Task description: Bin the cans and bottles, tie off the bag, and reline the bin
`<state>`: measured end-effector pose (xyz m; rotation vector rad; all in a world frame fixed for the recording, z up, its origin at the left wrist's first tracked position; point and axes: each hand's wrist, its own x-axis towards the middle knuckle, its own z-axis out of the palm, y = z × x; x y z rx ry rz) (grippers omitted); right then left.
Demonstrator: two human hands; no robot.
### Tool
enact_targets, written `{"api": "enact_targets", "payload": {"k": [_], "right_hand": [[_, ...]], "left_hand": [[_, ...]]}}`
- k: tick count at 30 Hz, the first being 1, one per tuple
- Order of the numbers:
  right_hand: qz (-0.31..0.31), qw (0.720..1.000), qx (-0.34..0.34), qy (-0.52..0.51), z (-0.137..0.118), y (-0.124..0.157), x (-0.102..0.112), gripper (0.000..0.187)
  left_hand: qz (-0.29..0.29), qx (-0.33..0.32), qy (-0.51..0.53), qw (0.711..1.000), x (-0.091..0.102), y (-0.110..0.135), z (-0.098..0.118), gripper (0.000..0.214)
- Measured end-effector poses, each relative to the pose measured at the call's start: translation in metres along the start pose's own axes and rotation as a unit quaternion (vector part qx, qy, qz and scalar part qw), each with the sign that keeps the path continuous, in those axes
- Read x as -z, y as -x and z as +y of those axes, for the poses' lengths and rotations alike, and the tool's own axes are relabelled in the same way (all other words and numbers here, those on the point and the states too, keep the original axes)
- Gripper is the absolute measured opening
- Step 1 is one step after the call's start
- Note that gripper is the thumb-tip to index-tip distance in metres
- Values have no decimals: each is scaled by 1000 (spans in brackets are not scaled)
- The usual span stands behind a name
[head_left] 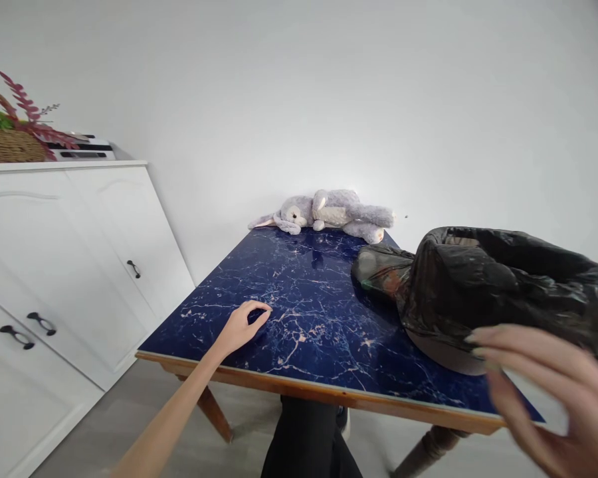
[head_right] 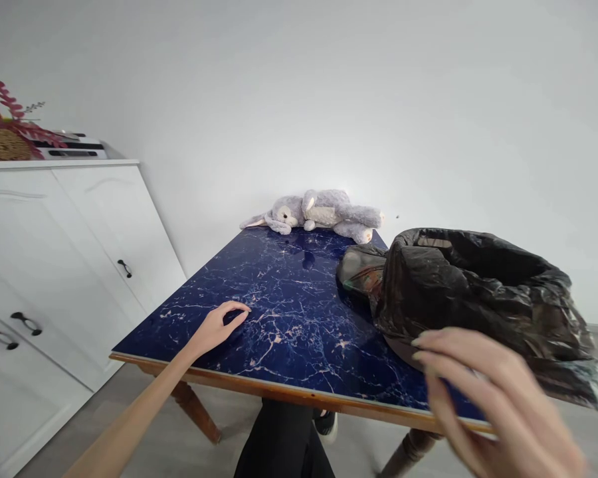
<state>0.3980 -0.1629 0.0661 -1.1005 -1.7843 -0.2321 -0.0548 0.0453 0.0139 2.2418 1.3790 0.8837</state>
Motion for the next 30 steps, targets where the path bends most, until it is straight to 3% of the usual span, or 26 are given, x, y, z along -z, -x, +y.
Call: {"api": "enact_targets", "payload": {"k": [3,5,7,11,15,22,30], "right_hand": [[-81,997,3,-10,-23,5,-39,53],[-147,988,-22,-36,-21,7,-68,42],[-171,983,-49,-45,-9,10,-98,33],[-145,988,-52,-9,23,6,-150,36],[-93,992,-57,66,49,-17,-188,46],[-27,969,-115,219,100,-51,-218,52],[39,951,-192,239,129,-57,-225,55]], "left_hand": [[-1,10,3,1000,0,0,1,36],[-3,19,6,1000,1,0,3,38],[-5,29,10,1000,2,1,4,40],[-8,42,19,999,3,2,6,42],[-1,48,33,998,3,3,6,42],[-1,54,33,998,2,4,4,41],[-6,58,25,998,2,3,5,40]]}}
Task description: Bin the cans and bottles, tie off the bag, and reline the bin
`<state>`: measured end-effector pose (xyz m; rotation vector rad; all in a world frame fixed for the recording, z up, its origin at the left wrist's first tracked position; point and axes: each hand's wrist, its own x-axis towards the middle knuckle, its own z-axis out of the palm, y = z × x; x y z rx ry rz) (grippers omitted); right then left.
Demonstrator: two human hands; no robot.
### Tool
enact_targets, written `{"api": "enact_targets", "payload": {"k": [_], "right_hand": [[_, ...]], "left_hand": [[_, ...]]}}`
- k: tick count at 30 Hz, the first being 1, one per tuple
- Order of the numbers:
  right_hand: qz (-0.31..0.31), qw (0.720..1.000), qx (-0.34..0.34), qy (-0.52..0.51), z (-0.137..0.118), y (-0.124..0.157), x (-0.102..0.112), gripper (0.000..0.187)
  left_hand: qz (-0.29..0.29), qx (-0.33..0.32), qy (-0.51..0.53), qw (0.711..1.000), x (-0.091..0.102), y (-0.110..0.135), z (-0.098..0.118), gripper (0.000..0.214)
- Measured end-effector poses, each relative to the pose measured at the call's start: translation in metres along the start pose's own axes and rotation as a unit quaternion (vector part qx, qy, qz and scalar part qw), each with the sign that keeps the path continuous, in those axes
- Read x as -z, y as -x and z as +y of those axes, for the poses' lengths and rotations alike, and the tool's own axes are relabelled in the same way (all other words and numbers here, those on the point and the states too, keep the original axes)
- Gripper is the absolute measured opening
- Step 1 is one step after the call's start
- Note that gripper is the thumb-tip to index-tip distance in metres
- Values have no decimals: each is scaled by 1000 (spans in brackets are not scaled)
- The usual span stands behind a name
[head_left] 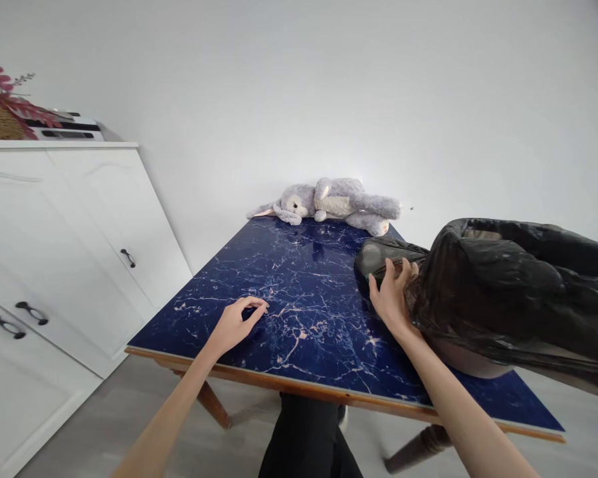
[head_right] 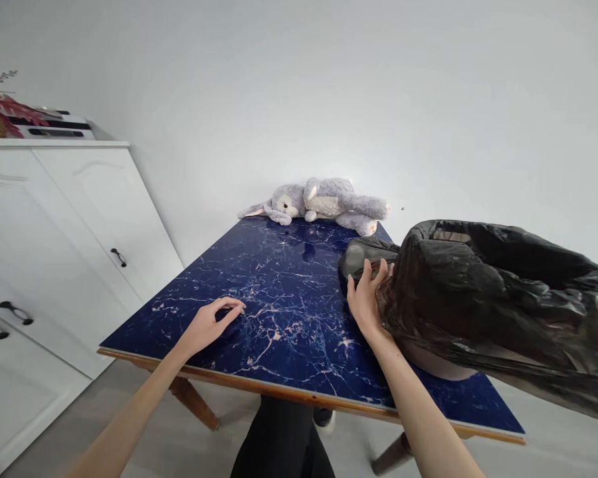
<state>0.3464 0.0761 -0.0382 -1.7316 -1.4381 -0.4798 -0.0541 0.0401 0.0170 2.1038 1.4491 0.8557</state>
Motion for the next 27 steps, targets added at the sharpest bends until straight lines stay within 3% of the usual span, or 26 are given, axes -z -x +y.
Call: {"api": "enact_targets", "payload": {"k": [9,18,27], "right_hand": [[-1,999,14,-29,-9,-11,-14,47],[-23,997,6,-69,3,-6,-24,43],[-68,989,43,-121,-18,1,-26,34]], "left_hand": [[1,5,-5,1000,0,1,1,39],[6,7,-19,1000,-1,-1,3,38],[13,10,-7,1000,-2,-2,3,38]]}}
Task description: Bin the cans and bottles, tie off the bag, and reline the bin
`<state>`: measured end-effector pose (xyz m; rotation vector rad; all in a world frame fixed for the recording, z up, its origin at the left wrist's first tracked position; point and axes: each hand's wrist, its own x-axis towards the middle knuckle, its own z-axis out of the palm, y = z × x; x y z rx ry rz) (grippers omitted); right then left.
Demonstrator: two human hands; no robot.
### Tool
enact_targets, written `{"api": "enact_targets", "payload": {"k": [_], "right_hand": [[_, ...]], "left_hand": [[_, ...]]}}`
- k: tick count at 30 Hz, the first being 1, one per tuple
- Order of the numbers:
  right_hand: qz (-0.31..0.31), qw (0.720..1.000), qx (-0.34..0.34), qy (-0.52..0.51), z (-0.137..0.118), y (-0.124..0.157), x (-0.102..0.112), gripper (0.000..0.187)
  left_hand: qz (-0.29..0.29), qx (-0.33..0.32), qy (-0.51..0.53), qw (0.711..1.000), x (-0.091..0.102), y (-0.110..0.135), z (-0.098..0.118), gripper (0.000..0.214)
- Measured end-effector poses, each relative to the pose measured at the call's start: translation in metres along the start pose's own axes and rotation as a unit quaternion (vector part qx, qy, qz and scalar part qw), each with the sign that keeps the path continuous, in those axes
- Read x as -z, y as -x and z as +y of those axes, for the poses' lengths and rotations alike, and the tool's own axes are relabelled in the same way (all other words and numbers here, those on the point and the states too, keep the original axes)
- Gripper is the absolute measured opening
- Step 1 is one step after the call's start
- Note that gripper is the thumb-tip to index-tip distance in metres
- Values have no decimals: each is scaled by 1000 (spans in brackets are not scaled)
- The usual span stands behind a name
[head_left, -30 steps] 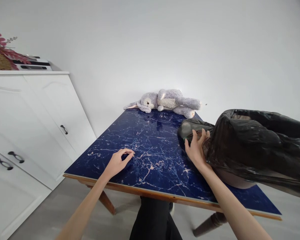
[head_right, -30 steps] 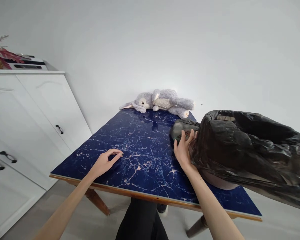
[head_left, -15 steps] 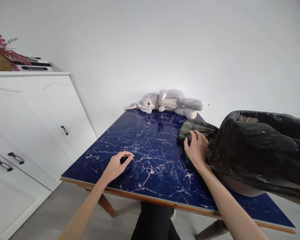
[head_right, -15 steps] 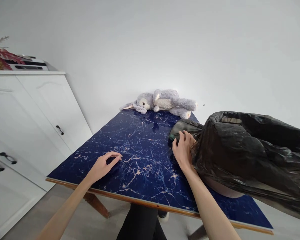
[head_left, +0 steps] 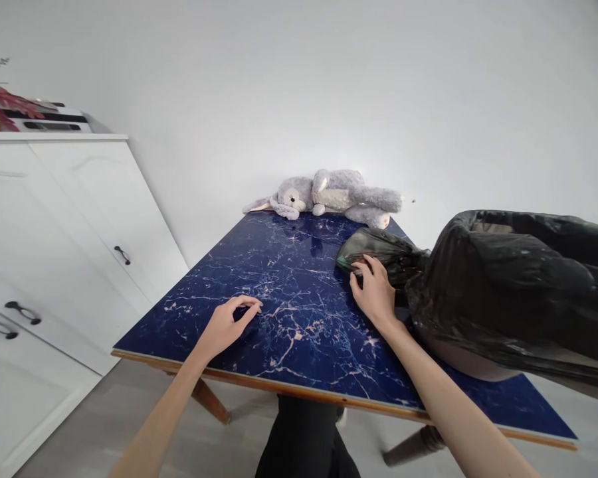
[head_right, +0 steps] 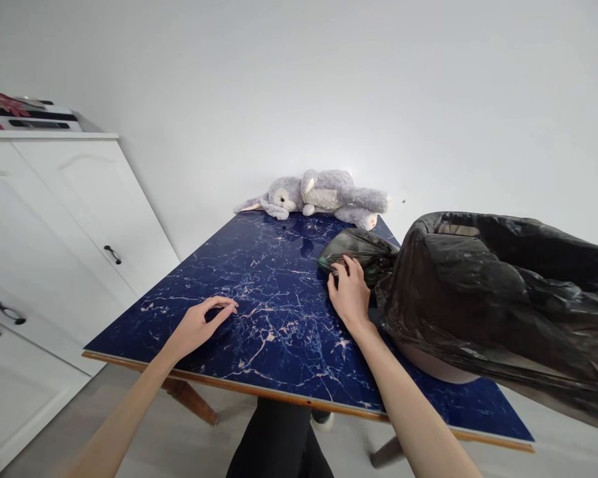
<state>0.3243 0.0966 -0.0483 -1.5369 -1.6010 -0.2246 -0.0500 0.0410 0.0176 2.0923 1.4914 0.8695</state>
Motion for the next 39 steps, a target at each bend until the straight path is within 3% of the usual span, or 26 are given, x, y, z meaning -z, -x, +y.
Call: {"api": "enact_targets", "payload": {"k": [4,8,10,14,16,20,27,30,34,39], "right_hand": [[-47,996,68,-43,-15,1,0,37],[-116,974,170,-99,-37,5,11,49],[-98,968,193,-131,-45,5,18,51],[44,985,114,-120,-40,-2,26,47],[66,993,46,-84,-28,-5,24,51],[38,997,-15,-69,-10,-5,13,62],[-55,987,67,-133,-31,7,15,54],[-11,990,56,-132,-32,6,18,45],[76,992,-43,-95,-11,-4,8,57],[65,989,-107,-80,9,-10,-13,67]], "left_hand": [[1,-2,-5,1000,0,-1,-1,39],[-1,6,-13,1000,0,0,-2,39],[-1,8,-16,1000,0,0,-2,39],[2,0,-13,1000,0,0,-2,38],[-1,0,-11,1000,0,1,-2,38],[-1,1,-9,1000,0,1,-2,38],[-3,7,-9,1000,0,1,-1,42],[-5,11,-12,1000,0,1,-3,43],[-2,7,-11,1000,-1,1,-3,41],[-2,11,-8,1000,-1,1,1,40]]}}
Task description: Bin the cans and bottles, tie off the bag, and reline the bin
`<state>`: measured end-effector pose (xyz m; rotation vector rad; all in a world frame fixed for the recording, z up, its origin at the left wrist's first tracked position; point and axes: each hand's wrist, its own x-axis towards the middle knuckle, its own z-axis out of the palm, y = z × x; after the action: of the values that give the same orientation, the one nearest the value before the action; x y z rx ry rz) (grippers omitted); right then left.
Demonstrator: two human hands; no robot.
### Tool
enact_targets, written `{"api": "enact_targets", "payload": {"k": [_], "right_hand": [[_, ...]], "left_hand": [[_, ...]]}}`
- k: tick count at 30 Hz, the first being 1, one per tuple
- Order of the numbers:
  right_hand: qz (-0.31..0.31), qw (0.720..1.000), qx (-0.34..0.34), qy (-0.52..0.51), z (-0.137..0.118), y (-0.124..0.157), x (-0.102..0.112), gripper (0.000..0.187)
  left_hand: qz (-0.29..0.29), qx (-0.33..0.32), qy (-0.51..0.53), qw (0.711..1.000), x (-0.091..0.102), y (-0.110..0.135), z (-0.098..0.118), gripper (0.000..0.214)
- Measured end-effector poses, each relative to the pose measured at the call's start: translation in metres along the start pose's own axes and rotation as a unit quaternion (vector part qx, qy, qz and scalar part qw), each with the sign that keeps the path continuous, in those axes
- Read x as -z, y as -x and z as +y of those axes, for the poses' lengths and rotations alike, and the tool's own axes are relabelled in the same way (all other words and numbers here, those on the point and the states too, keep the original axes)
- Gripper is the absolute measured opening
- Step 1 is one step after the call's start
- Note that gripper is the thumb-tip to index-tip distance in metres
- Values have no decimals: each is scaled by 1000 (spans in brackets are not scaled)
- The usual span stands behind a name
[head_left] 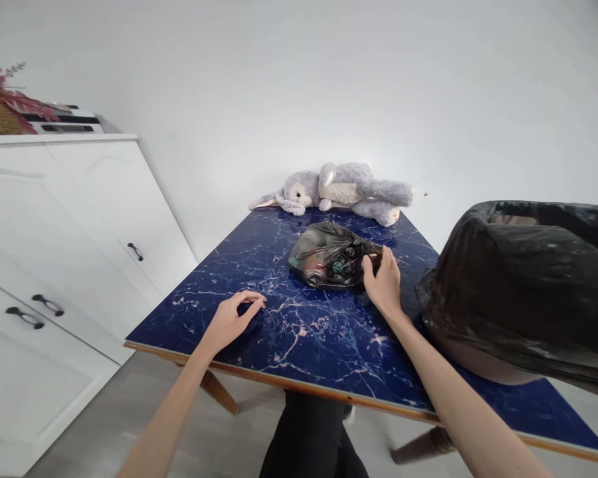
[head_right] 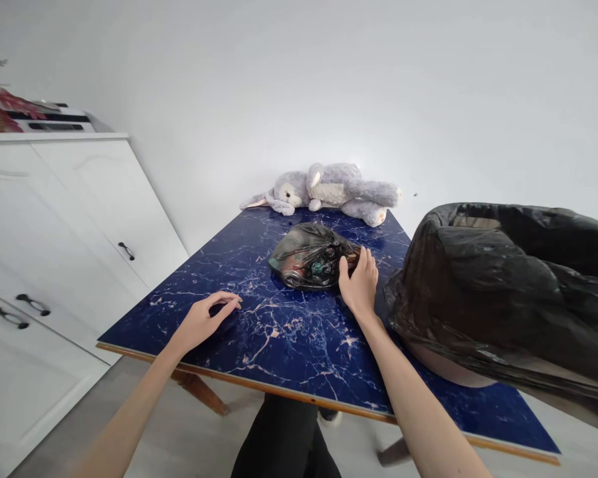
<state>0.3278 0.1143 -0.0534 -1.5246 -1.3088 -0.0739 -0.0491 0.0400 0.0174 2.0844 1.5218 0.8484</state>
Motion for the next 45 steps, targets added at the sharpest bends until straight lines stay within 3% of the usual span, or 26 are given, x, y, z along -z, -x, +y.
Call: {"api": "enact_targets", "payload": {"k": [10,18,21,26,29,33,39,45], "right_hand": [[-28,999,31,-19,-12,5,5,51],[-96,988,98,-73,-23,9,4,56],[-93,987,108,-76,-32,12,9,51],[-77,987,116,-86,-52,18,17,41],[-72,985,121,-102,-58,21,17,40],[-78,983,120,-118,-57,23,14,40],[-91,979,127,-133,-55,25,14,35],[-101,976,129,-144,-52,3,0,34]], "left_hand": [[5,-5,1,1000,0,1,2,39],[1,-1,-1,1000,1,1,2,38],[6,-14,-2,1000,2,3,5,38],[76,-75,-26,994,-2,0,17,33],[128,-147,-64,979,-15,-15,28,26],[157,-219,-117,956,-38,-51,41,25],[180,-246,-157,939,-67,-101,44,31],[151,-241,-164,945,-72,-115,42,26]]}}
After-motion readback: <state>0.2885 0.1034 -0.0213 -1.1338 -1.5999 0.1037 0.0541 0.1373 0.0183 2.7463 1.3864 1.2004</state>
